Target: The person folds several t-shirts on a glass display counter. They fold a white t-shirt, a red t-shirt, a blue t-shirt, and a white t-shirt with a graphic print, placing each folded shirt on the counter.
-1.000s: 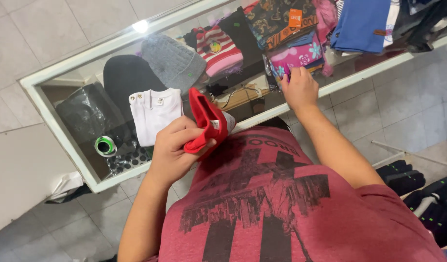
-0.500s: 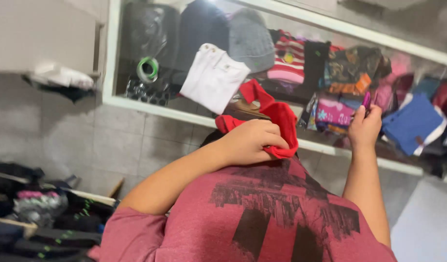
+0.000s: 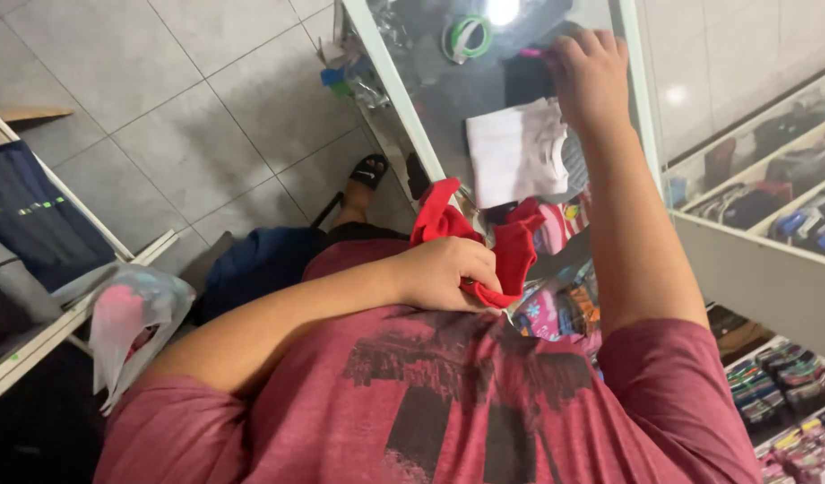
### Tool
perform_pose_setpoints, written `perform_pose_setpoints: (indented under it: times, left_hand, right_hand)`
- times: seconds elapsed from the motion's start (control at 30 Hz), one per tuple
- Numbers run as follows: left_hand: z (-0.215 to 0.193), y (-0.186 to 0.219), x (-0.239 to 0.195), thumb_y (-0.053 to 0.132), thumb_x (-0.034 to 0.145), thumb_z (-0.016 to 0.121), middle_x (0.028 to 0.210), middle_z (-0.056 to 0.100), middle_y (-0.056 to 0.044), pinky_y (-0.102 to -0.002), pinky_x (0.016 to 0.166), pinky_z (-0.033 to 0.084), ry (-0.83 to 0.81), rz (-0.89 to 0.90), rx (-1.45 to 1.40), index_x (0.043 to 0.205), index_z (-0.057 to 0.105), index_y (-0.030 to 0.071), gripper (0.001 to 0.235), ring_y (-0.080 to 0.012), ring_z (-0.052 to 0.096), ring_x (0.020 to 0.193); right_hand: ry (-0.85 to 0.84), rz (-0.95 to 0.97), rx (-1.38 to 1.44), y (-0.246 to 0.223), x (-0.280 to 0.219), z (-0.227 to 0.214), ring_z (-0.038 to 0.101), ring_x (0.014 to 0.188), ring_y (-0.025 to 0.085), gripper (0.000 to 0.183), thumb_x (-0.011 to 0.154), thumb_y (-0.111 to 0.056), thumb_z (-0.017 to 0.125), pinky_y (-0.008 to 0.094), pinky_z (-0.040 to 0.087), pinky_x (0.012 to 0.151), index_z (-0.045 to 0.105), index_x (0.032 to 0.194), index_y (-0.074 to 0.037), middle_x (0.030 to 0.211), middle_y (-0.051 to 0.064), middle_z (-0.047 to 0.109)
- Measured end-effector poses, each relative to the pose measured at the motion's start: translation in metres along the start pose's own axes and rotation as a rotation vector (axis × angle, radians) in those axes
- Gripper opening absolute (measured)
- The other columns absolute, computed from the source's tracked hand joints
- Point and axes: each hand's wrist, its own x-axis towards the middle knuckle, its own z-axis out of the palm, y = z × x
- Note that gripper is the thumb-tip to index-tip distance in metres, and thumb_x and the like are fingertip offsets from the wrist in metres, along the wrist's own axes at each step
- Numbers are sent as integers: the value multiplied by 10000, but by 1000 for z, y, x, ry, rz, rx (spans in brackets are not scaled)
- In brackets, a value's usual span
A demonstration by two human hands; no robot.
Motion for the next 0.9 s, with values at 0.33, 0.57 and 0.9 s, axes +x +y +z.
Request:
perform_pose_setpoints:
  times: [0.33,0.57,0.9]
  left_hand:
    - [-11,0,-16,189,790,772,797,631,-12,-247,656,482,114,17,-72,862,711,101,129,-123,618,708]
    - [7,-17,11,302,784,783,851,675,26,-306,775,512,-51,-68,-148,889,732,208,150,-178,664,855]
    - [109,1,103,328,829,716,835,671,63,-328,774,530,-918,117,-170,964,698,326,135,-171,643,839]
  right_hand:
    - [78,86,2,-32,49,2,461,971,348,380,793,-208,790,509,388,818,657,1138,-119,1132,99,560]
    - [302,709,586,-88,-122,-66,500,1036,336,215,944,-79,695,425,400,911,593,1131,-45,1073,148,494]
    - [484,862,1399,-200,-242,-167,264,1414,301,795,780,-336,745,459,189,1133,371,1400,-8,1433,179,411]
